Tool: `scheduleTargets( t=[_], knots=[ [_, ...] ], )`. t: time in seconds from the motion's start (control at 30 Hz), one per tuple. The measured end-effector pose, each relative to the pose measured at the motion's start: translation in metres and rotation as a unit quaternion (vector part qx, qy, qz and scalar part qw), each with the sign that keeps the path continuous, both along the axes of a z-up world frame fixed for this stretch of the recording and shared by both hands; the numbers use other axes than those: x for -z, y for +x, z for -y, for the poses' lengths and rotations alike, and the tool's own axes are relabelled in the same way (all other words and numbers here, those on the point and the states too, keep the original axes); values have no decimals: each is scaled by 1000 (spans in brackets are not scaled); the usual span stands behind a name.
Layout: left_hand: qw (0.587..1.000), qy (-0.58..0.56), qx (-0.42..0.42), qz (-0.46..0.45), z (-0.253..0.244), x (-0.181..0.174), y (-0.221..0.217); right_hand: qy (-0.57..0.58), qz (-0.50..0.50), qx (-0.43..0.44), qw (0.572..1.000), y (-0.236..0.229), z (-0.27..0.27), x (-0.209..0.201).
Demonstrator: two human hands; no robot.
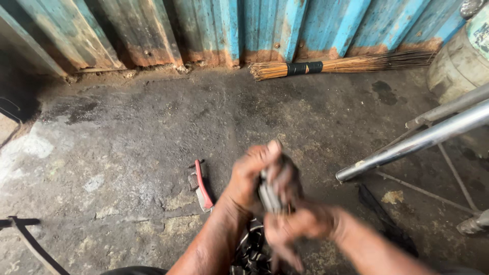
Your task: The person is seated on the ground and uses a metal file to scrape and clean the copper windings on a cylindrical motor armature. They rotate the component and repeatedly file the same area.
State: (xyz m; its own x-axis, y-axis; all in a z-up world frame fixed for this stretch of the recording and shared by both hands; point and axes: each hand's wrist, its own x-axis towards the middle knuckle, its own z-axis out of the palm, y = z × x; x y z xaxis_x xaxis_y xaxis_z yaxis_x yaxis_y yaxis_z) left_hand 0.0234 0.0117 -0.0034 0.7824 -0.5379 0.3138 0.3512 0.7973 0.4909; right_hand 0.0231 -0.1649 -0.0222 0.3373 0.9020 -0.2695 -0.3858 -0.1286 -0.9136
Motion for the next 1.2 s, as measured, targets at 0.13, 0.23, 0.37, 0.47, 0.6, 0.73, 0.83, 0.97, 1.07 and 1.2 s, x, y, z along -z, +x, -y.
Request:
scheduleTargets(
  t=[0.13, 0.23, 0.37, 0.47, 0.6, 0.73, 0.83, 0.97, 1.07, 1.2],
  knots=[
    [900, 119, -340, -247, 16, 16, 26, -418, 400, 274, 768, 14, -23, 22],
    [865, 75, -366, -335, 16, 25, 31, -431, 474, 299, 707, 12, -36, 31],
    [970, 45, -164, -175, -15, 16, 17, -309, 247, 175, 902, 7, -34, 7],
    [999, -30, 28, 23, -3, 7, -5, 126, -193, -107, 967, -2, -10, -15],
    [995, -65, 31, 64, 6, 2, -8, 172, -195, -112, 959, -11, -21, 0],
    [920, 210, -251, -215, -4, 7, 21, -348, 247, 195, 883, 16, -31, 22],
    [863, 246, -323, -300, 1, 31, 25, -466, 325, 245, 785, 21, -42, 40],
    [919, 156, -223, -284, -14, 42, 32, -440, 269, 213, 830, 11, -50, 42],
    [992, -2, -65, -106, -14, 32, 21, 81, -125, -85, 985, 8, -19, 20],
    [997, -44, 64, -6, -2, 17, 4, 89, -141, -131, 977, 4, -10, 1]
  ],
)
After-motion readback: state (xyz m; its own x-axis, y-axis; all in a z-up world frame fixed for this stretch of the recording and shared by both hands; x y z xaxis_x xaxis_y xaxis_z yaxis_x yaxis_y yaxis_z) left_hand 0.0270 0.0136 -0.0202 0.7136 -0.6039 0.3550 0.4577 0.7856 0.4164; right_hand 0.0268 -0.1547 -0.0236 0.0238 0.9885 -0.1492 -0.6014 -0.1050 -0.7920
